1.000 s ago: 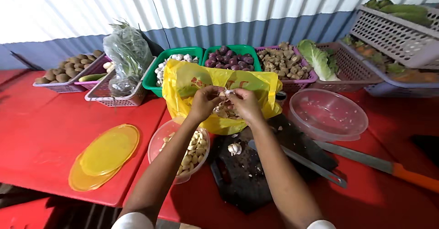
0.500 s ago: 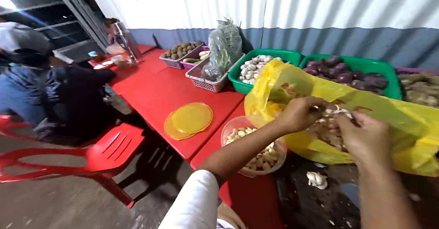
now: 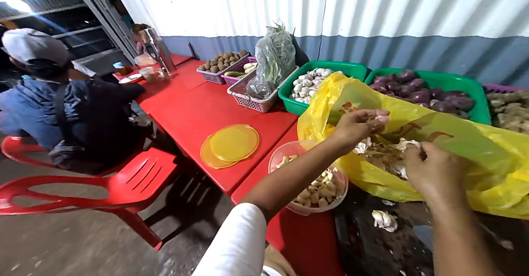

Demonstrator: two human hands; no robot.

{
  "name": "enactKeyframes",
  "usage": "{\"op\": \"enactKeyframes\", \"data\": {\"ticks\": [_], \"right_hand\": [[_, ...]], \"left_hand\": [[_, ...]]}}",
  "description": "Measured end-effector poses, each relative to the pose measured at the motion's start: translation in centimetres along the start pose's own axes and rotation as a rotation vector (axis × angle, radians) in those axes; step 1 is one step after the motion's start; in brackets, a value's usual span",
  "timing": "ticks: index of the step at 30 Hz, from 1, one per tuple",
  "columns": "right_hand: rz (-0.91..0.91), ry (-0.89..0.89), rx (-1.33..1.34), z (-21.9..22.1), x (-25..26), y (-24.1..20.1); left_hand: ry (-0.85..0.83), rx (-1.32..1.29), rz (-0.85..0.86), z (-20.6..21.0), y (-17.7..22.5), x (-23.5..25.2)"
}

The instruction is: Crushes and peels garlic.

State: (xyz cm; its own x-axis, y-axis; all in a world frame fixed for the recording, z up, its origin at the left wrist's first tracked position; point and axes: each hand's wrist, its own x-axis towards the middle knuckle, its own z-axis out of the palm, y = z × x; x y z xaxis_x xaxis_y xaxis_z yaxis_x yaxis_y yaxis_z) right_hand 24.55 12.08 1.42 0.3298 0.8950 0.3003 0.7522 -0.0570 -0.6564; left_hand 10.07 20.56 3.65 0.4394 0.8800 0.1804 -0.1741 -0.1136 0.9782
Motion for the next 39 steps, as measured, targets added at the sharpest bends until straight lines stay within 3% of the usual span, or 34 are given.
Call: {"op": "enactKeyframes", "data": {"ticks": [9, 15, 25, 34, 36, 39], "right_hand": [[-0.112, 0.05, -0.009, -0.4, 0.1, 1.4], [-0.145, 0.045, 0.195, -0.4, 0.1, 0.8], [-0.179, -0.009, 0.241, -1.0, 0.2, 1.0], [-0.226, 0.101, 0.378, -0.6, 0.2, 0.9], [-0.231, 0.113, 0.46, -0.5, 0.4, 1.3], [-0.236, 0.119, 0.487, -0.6, 0.6, 1.6]], "left_hand": [[-0.12, 0.549, 0.15, 0.9, 1.0, -0.4], [-0.149, 0.77, 0.412, 1.8, 1.0, -1.7], [-0.336, 1.09, 0.528, 1.5, 2.0, -1.2], [-0.354, 0.827, 0.68, 0.2, 1.8, -0.6], [-0.339, 0.669, 0.593, 0.0, 2.0, -0.8], [-0.294, 0.299, 0.317, 0.1, 2.1, -1.3]]}}
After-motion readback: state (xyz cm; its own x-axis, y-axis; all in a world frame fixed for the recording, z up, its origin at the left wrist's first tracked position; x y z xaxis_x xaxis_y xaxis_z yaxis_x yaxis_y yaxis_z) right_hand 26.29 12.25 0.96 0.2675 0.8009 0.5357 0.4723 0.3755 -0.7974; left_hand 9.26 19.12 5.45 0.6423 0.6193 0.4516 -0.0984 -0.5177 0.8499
